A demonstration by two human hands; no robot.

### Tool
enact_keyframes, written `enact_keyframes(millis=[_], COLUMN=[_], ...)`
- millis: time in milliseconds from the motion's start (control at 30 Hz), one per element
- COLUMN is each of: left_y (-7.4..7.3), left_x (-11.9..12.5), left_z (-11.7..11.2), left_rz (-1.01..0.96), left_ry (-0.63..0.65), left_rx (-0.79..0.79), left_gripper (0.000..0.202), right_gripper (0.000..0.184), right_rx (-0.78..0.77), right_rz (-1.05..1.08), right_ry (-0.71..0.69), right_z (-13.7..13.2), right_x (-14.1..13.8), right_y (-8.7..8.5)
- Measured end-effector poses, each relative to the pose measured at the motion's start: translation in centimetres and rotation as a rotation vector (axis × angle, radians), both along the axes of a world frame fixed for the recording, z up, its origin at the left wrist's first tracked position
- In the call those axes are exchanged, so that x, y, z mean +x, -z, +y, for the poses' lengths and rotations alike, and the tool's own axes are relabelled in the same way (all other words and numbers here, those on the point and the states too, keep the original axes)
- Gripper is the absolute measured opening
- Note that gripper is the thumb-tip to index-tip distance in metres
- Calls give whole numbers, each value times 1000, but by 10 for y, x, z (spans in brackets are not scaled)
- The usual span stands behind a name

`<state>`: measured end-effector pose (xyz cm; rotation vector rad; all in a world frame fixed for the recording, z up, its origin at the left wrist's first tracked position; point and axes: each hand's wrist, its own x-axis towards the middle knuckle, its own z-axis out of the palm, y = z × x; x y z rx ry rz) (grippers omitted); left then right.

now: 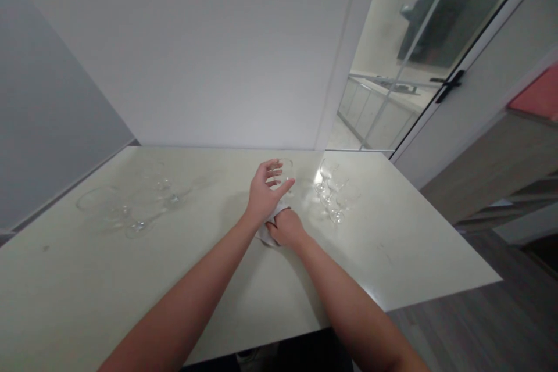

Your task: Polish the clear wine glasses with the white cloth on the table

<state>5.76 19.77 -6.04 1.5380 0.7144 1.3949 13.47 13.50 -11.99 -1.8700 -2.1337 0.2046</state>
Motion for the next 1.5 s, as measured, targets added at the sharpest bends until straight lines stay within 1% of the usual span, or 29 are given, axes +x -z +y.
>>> enact_keyframes(millis=[67, 200, 267, 367, 567, 733, 1000, 1367, 1500], left_y=[1, 10, 15, 19, 24, 28, 29, 32, 32], left_x=[21, 55, 66, 75, 83, 85, 89, 92, 92], left_z=[10, 31, 39, 48, 55, 58, 62, 63, 63], left_rz=[52, 83, 89, 102, 182, 160, 160, 175, 157], left_ry=[36, 59, 66, 72, 87, 137, 201, 212, 199], left_rx=[-44, -172, -194, -160, -150, -175, -190, -186, -199], left_gripper=[59, 65, 64, 62, 68, 75, 81, 81, 81], right_gripper=[36, 35, 33, 29, 23, 20, 19, 19, 20], right_rx=[-10, -12, -8, 5, 28, 38, 34, 46, 46], right_rz=[-9, -39, -40, -24, -29, 10, 31, 84, 50], right_ry=[2, -10, -27, -51, -69, -72, -50, -53, -56], right_z=[0, 1, 2, 4, 3, 4, 6, 7, 8], right_x=[0, 1, 2, 3, 3, 3, 4, 4, 4], right_y=[2, 5, 6, 6, 4, 6, 7, 10, 12])
